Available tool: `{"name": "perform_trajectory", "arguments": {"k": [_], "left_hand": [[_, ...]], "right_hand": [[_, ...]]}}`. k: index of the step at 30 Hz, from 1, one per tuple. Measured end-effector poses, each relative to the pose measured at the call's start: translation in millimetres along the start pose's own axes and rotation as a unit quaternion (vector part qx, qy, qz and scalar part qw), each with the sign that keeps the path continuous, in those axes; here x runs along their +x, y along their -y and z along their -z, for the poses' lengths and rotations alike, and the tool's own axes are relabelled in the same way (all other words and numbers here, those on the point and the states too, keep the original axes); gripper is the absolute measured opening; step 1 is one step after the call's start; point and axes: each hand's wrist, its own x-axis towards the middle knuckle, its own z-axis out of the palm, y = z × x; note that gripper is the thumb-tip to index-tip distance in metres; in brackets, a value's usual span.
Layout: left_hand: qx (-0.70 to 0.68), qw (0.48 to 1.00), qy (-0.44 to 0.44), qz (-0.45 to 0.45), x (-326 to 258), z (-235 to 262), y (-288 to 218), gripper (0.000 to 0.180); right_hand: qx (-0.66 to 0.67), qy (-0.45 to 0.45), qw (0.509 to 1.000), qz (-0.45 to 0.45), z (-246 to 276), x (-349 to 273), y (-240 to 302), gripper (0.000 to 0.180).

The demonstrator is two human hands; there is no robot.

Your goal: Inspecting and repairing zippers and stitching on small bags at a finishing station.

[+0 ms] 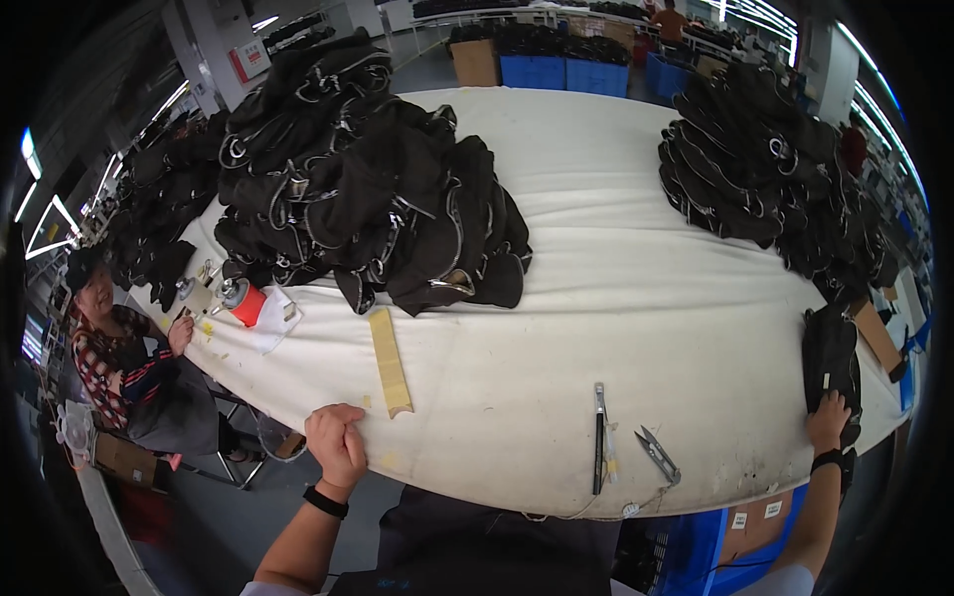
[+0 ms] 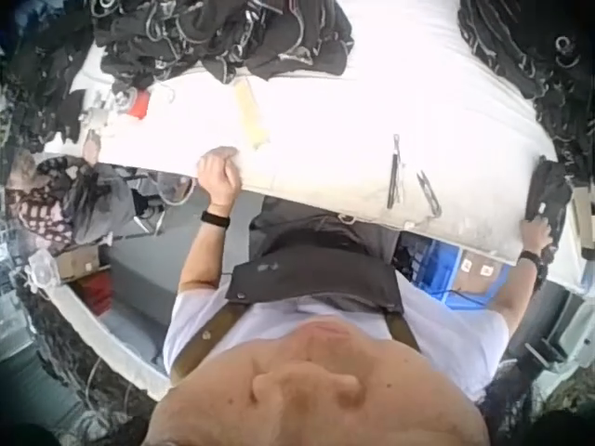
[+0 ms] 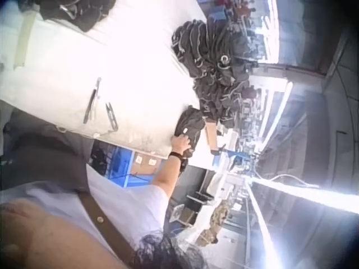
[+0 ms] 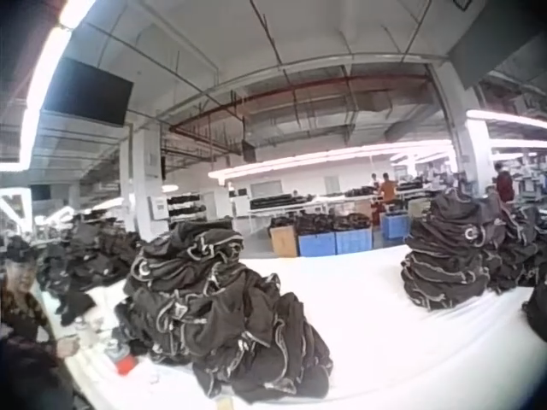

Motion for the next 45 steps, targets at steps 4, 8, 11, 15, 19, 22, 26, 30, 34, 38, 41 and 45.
{"name": "perform_trajectory", "arguments": {"k": [4,8,11,15,19,22,26,30,34,38,41,45], "left_hand": [[0.0,1.0,-0.01,0.004,-3.8,-0.2,5.8,0.022],[0.0,1.0,-0.029,0.003,-7.7,2.8,11.1,0.022],[-0.006,0.999,-0.038,0.015,-4.1,4.3,10.0,0.021],[-0.046,0.998,-0.037,0.007,-5.9,3.3,12.0,0.02],[-0.055,0.997,-0.04,0.031,-13.9,9.3,18.4,0.02],[-0.07,0.996,-0.046,0.037,-17.9,13.4,24.2,0.019],[-0.092,0.995,-0.04,0.026,-14.2,11.2,24.4,0.019],[-0.101,0.994,-0.026,0.028,-18.7,6.4,16.4,0.019],[-0.093,0.994,-0.036,0.04,-10.4,13.3,24.9,0.018],[-0.1,0.994,-0.037,0.029,-6.2,9.1,26.4,0.016],[-0.115,0.993,-0.03,0.027,-7.7,9.3,23.9,0.013],[-0.17,0.981,0.048,0.081,-3.6,33.5,27.2,0.016]], "right_hand": [[0.014,-0.021,0.999,-0.033,69.3,-27.6,36.4,0.063],[0.239,-0.271,0.903,0.234,111.8,-37.4,102.4,0.039],[0.368,-0.269,0.787,0.417,210.5,-90.6,171.6,0.032],[0.412,-0.25,0.694,0.535,328.9,-170.1,250.9,0.028],[0.343,-0.292,0.609,0.653,449.3,-225.8,351.5,0.036],[0.33,-0.418,0.514,0.672,529.8,-270.0,427.4,0.051],[0.342,-0.561,0.454,0.601,606.4,-292.6,507.4,0.064],[0.313,-0.594,0.453,0.586,645.6,-276.3,584.8,0.068],[0.329,-0.461,0.481,0.669,652.4,-282.4,602.3,0.039],[0.48,-0.449,0.435,0.616,634.1,-278.8,595.3,0.024],[0.543,-0.5,0.375,0.56,617.1,-283.5,558.9,0.026],[0.515,-0.52,0.299,0.612,571.0,-351.9,489.5,0.04]]}}
